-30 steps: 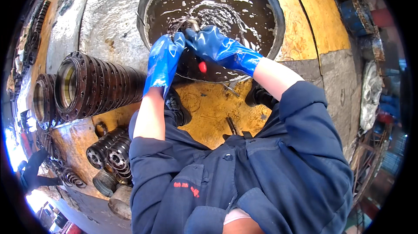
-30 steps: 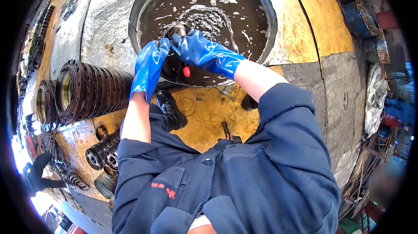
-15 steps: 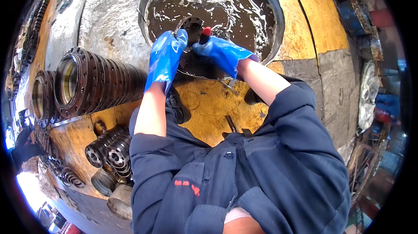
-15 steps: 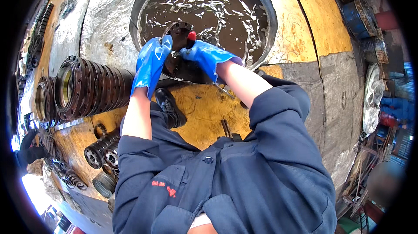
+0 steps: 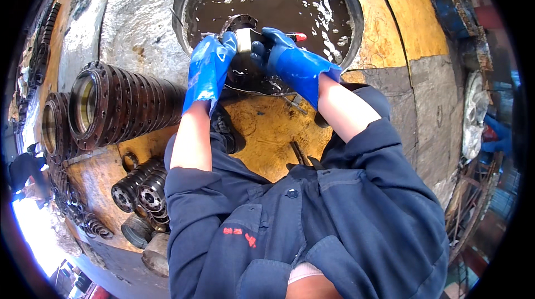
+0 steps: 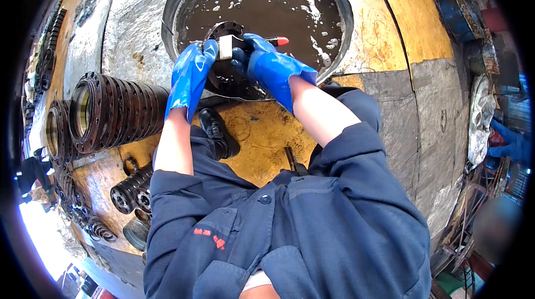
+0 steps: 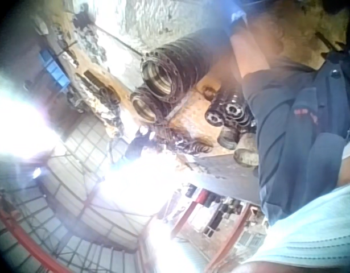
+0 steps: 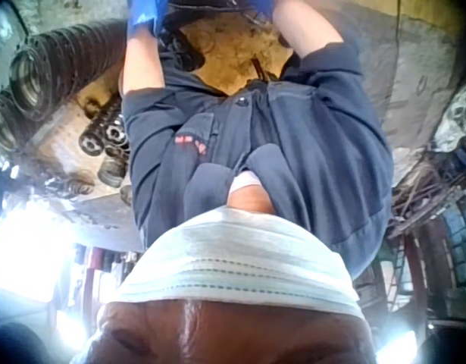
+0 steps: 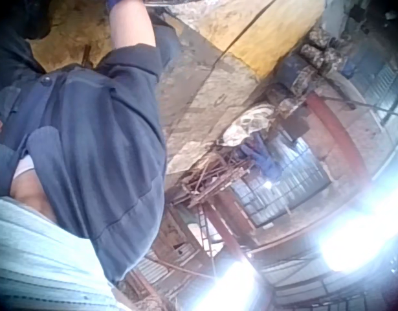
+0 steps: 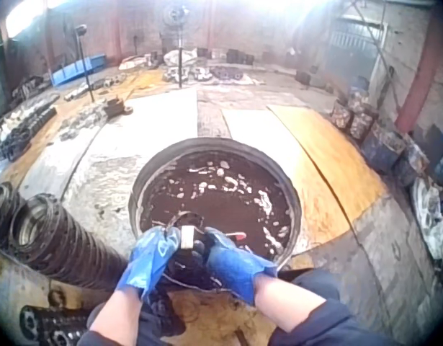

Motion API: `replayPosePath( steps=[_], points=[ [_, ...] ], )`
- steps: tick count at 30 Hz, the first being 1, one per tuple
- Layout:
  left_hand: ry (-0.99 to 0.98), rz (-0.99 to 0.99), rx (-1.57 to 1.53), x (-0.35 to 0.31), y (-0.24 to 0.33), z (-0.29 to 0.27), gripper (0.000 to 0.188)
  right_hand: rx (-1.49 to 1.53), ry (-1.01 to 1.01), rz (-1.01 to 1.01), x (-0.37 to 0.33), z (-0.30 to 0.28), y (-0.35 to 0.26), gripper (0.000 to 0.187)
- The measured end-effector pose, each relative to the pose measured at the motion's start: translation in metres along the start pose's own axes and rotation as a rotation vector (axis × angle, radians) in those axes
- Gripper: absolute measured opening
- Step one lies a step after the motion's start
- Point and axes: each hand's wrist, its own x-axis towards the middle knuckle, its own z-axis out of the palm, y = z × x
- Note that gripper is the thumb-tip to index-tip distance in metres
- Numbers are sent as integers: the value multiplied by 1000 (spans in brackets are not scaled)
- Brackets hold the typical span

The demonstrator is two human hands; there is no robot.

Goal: The person repeatedly dips metal rings into a dark liquid in a bucket and scrubs them with a red-handled brush. They rinse and wipe the rings, then place them into a stack of similar parts on the workbench.

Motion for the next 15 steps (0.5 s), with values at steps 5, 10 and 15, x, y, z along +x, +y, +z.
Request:
replayPosePath(
  steps=[5,10,15],
  points=[
    [-3,-5,47,-1,-2,-2,55,-840,-452,-400,-91,-26,7,39],
    [31,60,199,3,2,20,52,-1387,-311,-474,-3,-44,4,47],
    [65,-15,205,-3,17,22,46,-1672,-258,-892,-23,-40,22,26]
  ],
)
